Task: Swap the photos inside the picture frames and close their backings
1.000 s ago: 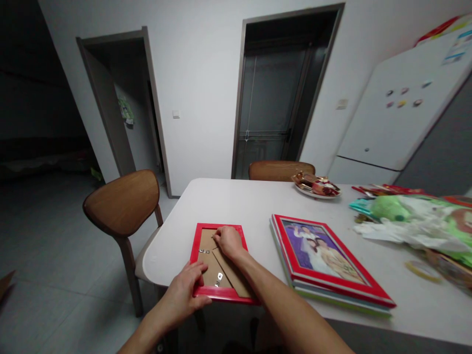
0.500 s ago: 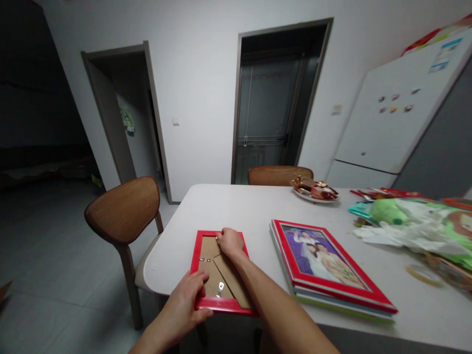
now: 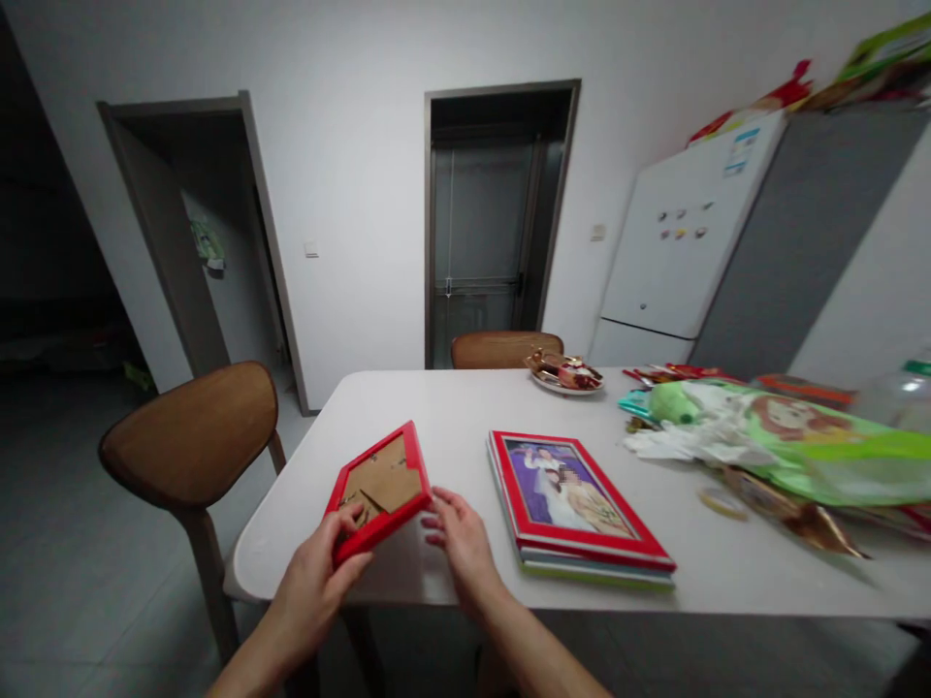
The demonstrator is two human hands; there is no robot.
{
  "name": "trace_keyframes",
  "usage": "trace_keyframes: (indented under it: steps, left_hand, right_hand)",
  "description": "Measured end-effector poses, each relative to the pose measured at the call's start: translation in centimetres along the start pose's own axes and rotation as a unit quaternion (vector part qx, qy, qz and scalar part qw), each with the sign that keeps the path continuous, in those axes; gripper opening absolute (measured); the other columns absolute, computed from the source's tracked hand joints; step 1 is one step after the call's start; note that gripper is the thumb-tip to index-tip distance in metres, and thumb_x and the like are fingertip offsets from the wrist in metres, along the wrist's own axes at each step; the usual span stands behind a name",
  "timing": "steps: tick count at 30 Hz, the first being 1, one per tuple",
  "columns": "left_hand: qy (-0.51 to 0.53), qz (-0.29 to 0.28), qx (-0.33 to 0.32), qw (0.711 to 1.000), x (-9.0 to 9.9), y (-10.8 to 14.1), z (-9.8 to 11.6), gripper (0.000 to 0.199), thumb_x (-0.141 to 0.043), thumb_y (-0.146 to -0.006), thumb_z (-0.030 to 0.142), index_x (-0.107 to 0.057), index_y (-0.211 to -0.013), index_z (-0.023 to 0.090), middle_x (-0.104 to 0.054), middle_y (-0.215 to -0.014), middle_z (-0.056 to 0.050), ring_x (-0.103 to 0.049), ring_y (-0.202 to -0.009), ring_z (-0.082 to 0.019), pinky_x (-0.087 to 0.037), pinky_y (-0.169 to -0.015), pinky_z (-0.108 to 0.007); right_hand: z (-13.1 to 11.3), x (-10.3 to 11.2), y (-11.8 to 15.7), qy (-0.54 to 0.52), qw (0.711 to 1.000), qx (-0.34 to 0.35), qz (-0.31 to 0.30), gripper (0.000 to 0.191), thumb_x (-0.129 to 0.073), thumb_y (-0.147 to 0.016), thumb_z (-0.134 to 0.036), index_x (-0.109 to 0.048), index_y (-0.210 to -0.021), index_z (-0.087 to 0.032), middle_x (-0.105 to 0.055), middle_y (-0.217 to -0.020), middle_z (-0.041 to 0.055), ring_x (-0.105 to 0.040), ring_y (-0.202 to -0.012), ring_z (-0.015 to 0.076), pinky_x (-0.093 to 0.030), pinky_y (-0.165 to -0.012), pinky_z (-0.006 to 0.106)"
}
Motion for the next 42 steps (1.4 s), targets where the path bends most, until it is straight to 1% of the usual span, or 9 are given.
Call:
trace_keyframes:
  steps: [3,5,7,11,16,22,29,38,42]
  left_hand:
    - [0.172,0.072,0.025,0.982,0.6,-0.2,2.1,0.014,-0.046,-0.077,0.03,-0.046,-0.086,0.018,-0.059,-0.09,-0.005,-0.056,-0.087,-0.02,-0.044,-0.078,-0.035]
    - [0.255,0.068,0.03,0.964,-0.4,-0.2,3.6,0.021,-0.051,-0.075,0.034,-0.046,-0.087,0.018,-0.059,-0.083,-0.003,-0.058,-0.079,-0.018,-0.046,-0.074,-0.032]
    - [0.317,0.062,0.025,0.946,-1.3,-0.4,5.1,0.032,-0.06,-0.068,0.032,-0.046,-0.093,0.019,-0.06,-0.088,-0.002,-0.058,-0.082,-0.018,-0.046,-0.076,-0.03]
    - [0.422,0.066,0.043,0.903,-2.7,-1.9,6.8,0.047,-0.067,-0.061,0.026,-0.045,-0.102,0.018,-0.06,-0.101,-0.005,-0.057,-0.093,-0.021,-0.044,-0.083,-0.034]
    - [0.529,-0.033,0.097,0.842,-8.6,-4.3,7.3,0.049,-0.066,-0.062,0.033,-0.043,-0.1,0.014,-0.062,-0.097,-0.01,-0.06,-0.087,-0.023,-0.046,-0.079,-0.036]
    - [0.393,-0.111,0.134,0.903,-16.3,-5.5,6.3,0.027,-0.056,-0.069,0.025,-0.046,-0.091,0.012,-0.066,-0.084,-0.01,-0.063,-0.077,-0.02,-0.048,-0.072,-0.031]
    - [0.206,-0.094,0.11,0.968,-17.8,-5.6,5.2,0.018,-0.059,-0.063,0.016,-0.057,-0.08,0.018,-0.064,-0.09,-0.004,-0.055,-0.091,-0.022,-0.039,-0.084,-0.033]
    - [0.157,-0.146,0.087,0.973,-18.2,-4.4,4.1,0.033,-0.056,-0.066,0.023,-0.053,-0.099,0.018,-0.064,-0.095,-0.004,-0.058,-0.084,-0.019,-0.043,-0.074,-0.026]
    - [0.149,-0.118,0.093,0.977,-16.7,-4.7,2.7,0.04,-0.056,-0.064,0.018,-0.049,-0.104,0.017,-0.062,-0.101,-0.005,-0.057,-0.089,-0.02,-0.042,-0.077,-0.028]
  right_hand:
    - [3.1,-5.0,2.9,-0.122,0.98,-0.119,-0.106,0.041,-0.05,-0.07,-0.045,-0.05,-0.1,-0.016,-0.064,-0.08,0.0077,-0.06,-0.07,0.0176,-0.046,-0.06,0.03]
    - [2.4,-6.5,3.6,-0.202,0.968,-0.097,-0.116,0.036,-0.049,-0.07,-0.043,-0.054,-0.091,-0.015,-0.064,-0.08,0.008,-0.061,-0.071,0.0191,-0.047,-0.062,0.031]
    - [0.2,-5.8,3.6,-0.243,0.963,-0.056,-0.101,0.032,-0.049,-0.07,-0.04,-0.055,-0.09,-0.015,-0.065,-0.082,0.0075,-0.061,-0.071,0.0195,-0.048,-0.063,0.031]
    - [-5.7,1.1,2.7,-0.159,0.987,0.022,-0.024,0.04,-0.05,-0.07,-0.034,-0.049,-0.108,-0.021,-0.067,-0.082,0.0031,-0.063,-0.069,0.0201,-0.05,-0.061,0.032]
    - [-11.0,11.4,0.4,0.024,0.998,0.024,0.05,0.044,-0.05,-0.068,-0.026,-0.048,-0.112,-0.021,-0.068,-0.072,0.0036,-0.064,-0.059,0.0196,-0.05,-0.053,0.031]
    - [-11.8,19.1,-2.9,0.112,0.99,-0.03,0.076,0.036,-0.056,-0.063,-0.018,-0.059,-0.099,-0.017,-0.068,-0.064,0.0055,-0.062,-0.052,0.0195,-0.049,-0.052,0.032]
    - [-9.7,23.4,-4.5,0.151,0.979,-0.058,0.125,0.029,-0.062,-0.059,-0.017,-0.064,-0.088,-0.017,-0.067,-0.061,0.0057,-0.061,-0.053,0.0192,-0.049,-0.053,0.03]
    - [-6.0,24.1,-1.8,0.126,0.985,-0.1,0.062,0.029,-0.056,-0.067,-0.033,-0.062,-0.085,-0.011,-0.068,-0.074,0.0112,-0.063,-0.062,0.0204,-0.049,-0.06,0.031]
    - [-5.6,20.6,-2.3,0.159,0.983,-0.068,0.063,0.022,-0.052,-0.07,-0.027,-0.061,-0.082,-0.011,-0.068,-0.069,0.0085,-0.062,-0.058,0.0177,-0.047,-0.054,0.027]
Point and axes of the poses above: each hand's wrist, its own y-axis away from the middle knuckle, its own x-axis out of the back of the hand, z = x × y, the point moved 8 cm from there along -y, towards the middle knuckle
